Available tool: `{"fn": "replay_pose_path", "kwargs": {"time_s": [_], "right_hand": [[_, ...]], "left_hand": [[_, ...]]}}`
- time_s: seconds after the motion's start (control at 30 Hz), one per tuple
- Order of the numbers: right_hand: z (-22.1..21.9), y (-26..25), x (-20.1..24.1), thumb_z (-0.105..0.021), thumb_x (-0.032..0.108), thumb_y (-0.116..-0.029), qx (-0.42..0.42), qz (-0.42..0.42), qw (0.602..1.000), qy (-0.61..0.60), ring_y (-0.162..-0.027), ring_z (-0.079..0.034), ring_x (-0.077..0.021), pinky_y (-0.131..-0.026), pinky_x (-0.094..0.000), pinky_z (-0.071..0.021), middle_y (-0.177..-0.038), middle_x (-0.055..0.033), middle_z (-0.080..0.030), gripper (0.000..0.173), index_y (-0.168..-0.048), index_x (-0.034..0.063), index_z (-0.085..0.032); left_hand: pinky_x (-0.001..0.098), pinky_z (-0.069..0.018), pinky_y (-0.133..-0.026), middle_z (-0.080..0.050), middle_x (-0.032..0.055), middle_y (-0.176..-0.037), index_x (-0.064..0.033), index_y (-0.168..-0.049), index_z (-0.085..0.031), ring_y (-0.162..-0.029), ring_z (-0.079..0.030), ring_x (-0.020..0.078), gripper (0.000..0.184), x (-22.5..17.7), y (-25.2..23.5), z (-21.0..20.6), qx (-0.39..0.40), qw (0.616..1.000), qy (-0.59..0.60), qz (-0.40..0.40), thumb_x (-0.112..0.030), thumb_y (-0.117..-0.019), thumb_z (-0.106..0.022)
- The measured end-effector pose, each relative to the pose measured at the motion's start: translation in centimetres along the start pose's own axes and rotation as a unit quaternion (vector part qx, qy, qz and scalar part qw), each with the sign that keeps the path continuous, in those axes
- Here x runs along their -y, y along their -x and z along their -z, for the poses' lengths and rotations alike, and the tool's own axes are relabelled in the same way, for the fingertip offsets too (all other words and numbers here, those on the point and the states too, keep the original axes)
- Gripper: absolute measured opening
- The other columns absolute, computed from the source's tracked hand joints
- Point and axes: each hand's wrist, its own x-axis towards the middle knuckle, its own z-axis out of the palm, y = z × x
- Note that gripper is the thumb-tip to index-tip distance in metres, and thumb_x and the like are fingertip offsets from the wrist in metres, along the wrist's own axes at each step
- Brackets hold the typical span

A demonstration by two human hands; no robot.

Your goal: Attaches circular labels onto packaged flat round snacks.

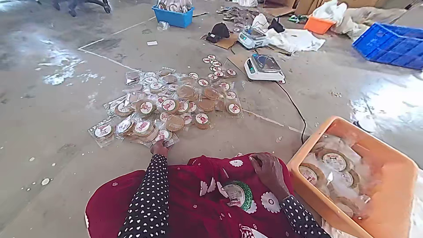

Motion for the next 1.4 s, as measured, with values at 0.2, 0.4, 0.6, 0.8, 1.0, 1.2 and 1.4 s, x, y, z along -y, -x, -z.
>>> {"fn": "replay_pose_path", "kwargs": {"time_s": [0.2,0.4,0.6,0.8,1.0,1.2,1.4], "right_hand": [[0.0,-0.4,0.1,-0.055,0.034,-0.1009,0.013,-0.015,1.0,-0.002,-0.102,-0.07,-0.0311,-0.1,-0.0528,-0.048,-0.102,-0.0111,-0.076,0.033,-0.104,0.0098,-0.078],[0.3,0.1,-0.1,-0.059,0.033,-0.1003,-0.001,-0.011,0.999,-0.045,-0.11,-0.068,-0.0323,-0.103,-0.0546,-0.0466,-0.11,-0.0123,-0.075,0.031,-0.11,0.0097,-0.077],[4.5,2.8,7.1,-0.028,0.039,-0.1111,0.11,-0.123,0.791,-0.589,-0.098,-0.074,-0.0217,-0.085,-0.0377,-0.0627,-0.114,-0.0125,-0.074,0.057,-0.135,-0.0052,-0.056],[6.9,4.4,10.2,-0.055,0.008,-0.1022,0.144,-0.28,0.583,-0.749,-0.08,-0.075,-0.026,-0.07,-0.0403,-0.0651,-0.095,-0.0165,-0.073,0.017,-0.117,-0.0014,-0.057],[7.2,5.9,9.7,-0.067,-0.005,-0.0905,0.094,-0.174,0.746,-0.636,-0.086,-0.074,-0.0154,-0.081,-0.0321,-0.0632,-0.095,-0.0093,-0.074,0.023,-0.113,-0.0036,-0.063],[7.8,7.2,12.5,-0.08,0.018,-0.0865,0.154,0.034,0.871,-0.465,-0.096,-0.07,-0.0073,-0.086,-0.0258,-0.0599,-0.107,-0.0021,-0.073,0.047,-0.129,0.0054,-0.062],[7.3,8.2,12.3,-0.084,0.029,-0.0843,0.158,0.036,0.901,-0.403,-0.104,-0.069,-0.01,-0.09,-0.0309,-0.06,-0.127,-0.0049,-0.067,0.08,-0.152,0.014,-0.043]], "left_hand": [[0.0418,-0.0545,-0.08,-0.058,0.0209,-0.117,0.0035,-0.134,-0.048,-0.094,-0.061,0.0267,0.04,-0.5,3.9,-1.8,-0.008,0.999,-0.011,0.036,-0.003,-0.0961,-0.059],[0.0341,-0.0597,-0.066,-0.065,0.0195,-0.094,0.0111,-0.117,-0.058,-0.071,-0.066,0.0193,0.029,1.4,12.4,-2.4,0.068,0.991,-0.073,-0.086,0.0,-0.0929,-0.068],[0.0367,-0.0579,-0.087,-0.073,0.018,-0.094,0.0082,-0.1,-0.072,-0.09,-0.071,0.022,0.019,2.0,20.9,0.6,0.216,0.776,-0.267,-0.528,-0.007,-0.0892,-0.07],[0.045,-0.0376,-0.117,-0.062,0.0128,-0.131,-0.0223,-0.115,-0.072,-0.137,-0.048,0.0297,0.017,3.2,25.6,5.1,0.32,0.601,-0.249,-0.689,-0.021,-0.1015,-0.062],[0.0254,-0.0574,-0.086,-0.068,0.0076,-0.114,0.0093,-0.134,-0.045,-0.099,-0.068,0.0091,0.039,2.0,25.9,8.9,0.363,0.891,-0.134,-0.24,0.004,-0.0956,-0.039],[0.0439,-0.0571,-0.096,-0.067,0.0144,-0.127,-0.0046,-0.142,-0.046,-0.116,-0.067,0.0261,0.09,1.9,26.8,10.6,0.486,0.851,0.079,0.184,-0.074,-0.086,-0.058],[0.0444,-0.0611,-0.089,-0.071,0.0145,-0.116,-0.0074,-0.135,-0.051,-0.104,-0.072,0.0268,0.05,3.0,26.3,11.1,0.444,0.863,0.095,0.222,-0.034,-0.0955,-0.067]]}}
